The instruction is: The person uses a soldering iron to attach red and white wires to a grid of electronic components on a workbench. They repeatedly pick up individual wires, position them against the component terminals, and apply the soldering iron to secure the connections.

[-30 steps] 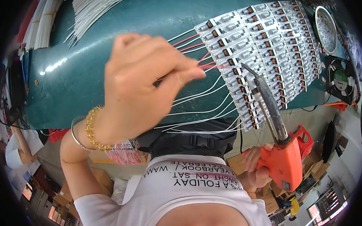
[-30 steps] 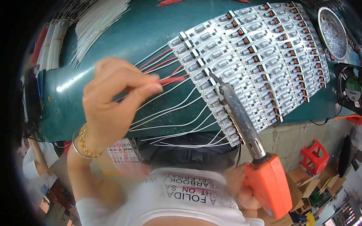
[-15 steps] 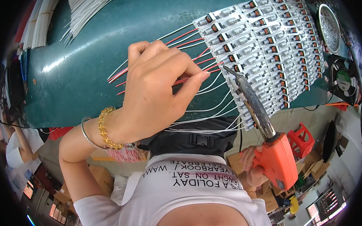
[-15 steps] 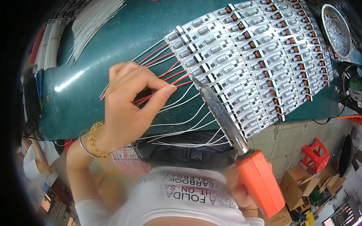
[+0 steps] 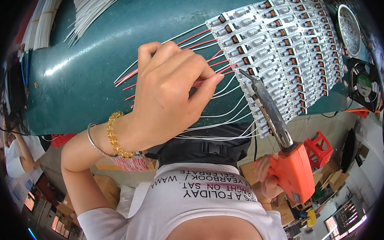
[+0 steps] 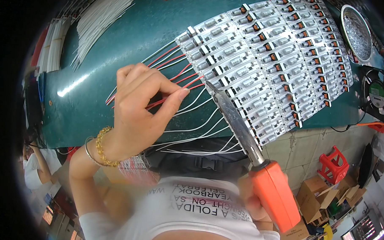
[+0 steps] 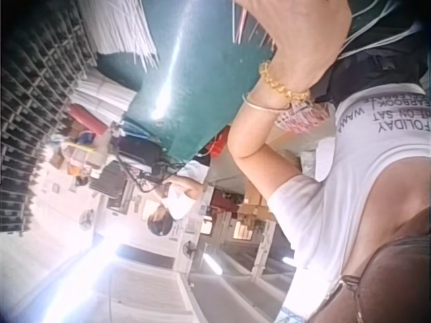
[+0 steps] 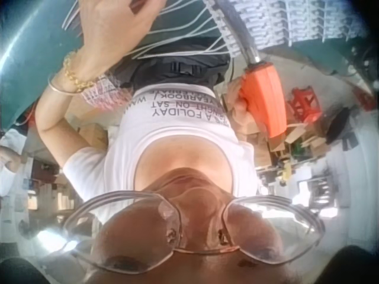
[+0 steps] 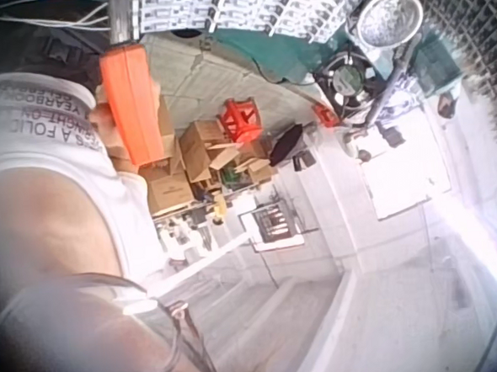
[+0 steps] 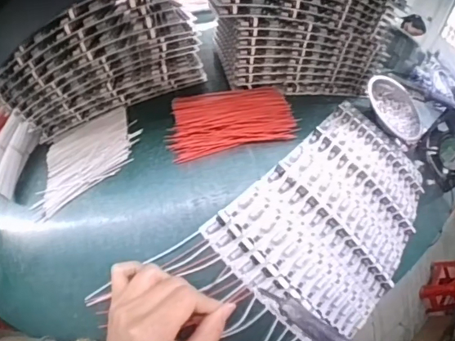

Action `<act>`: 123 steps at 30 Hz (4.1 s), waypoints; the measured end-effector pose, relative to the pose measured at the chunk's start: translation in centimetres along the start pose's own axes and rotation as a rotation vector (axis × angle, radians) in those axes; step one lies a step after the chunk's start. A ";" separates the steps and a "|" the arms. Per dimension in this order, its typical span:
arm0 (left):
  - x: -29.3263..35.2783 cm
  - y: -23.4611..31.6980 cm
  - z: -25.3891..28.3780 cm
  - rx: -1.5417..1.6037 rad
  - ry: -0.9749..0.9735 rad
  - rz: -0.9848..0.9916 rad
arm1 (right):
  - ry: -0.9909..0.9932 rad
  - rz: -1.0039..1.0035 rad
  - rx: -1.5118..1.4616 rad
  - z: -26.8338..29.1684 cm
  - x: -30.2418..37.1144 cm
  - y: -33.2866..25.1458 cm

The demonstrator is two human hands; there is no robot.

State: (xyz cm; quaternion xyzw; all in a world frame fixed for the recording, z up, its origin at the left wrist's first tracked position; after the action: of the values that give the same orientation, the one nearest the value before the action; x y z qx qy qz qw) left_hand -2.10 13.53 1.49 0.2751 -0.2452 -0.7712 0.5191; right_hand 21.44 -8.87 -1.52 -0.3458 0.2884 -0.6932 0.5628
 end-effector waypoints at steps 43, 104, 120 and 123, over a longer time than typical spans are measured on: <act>1.2 1.8 -0.8 0.043 -0.046 0.053 | 0.026 0.362 -0.200 1.5 2.6 2.1; -8.2 0.5 3.2 0.250 0.039 0.126 | 0.465 0.207 -0.783 0.8 -1.0 -0.4; 3.8 2.9 -1.5 0.017 0.050 0.107 | 0.139 0.308 -0.045 2.0 5.4 3.4; 3.7 2.8 -1.5 0.037 0.034 0.114 | 0.177 0.083 -0.066 1.6 5.0 2.3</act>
State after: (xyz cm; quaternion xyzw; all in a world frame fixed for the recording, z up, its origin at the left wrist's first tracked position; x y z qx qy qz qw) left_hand -0.35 8.92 1.64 0.2833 -0.2659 -0.7310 0.5609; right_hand 23.46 -14.24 -1.57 -0.2895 0.3735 -0.6873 0.5516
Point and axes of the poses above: each hand's wrist, its own x-axis away from the middle knuckle, its own z-axis out of the back of the hand, y = z × x, the point moved 6 cm from there along -x, towards the middle knuckle, and after that the axes turned 13 degrees about z, right-handed, at the moved point
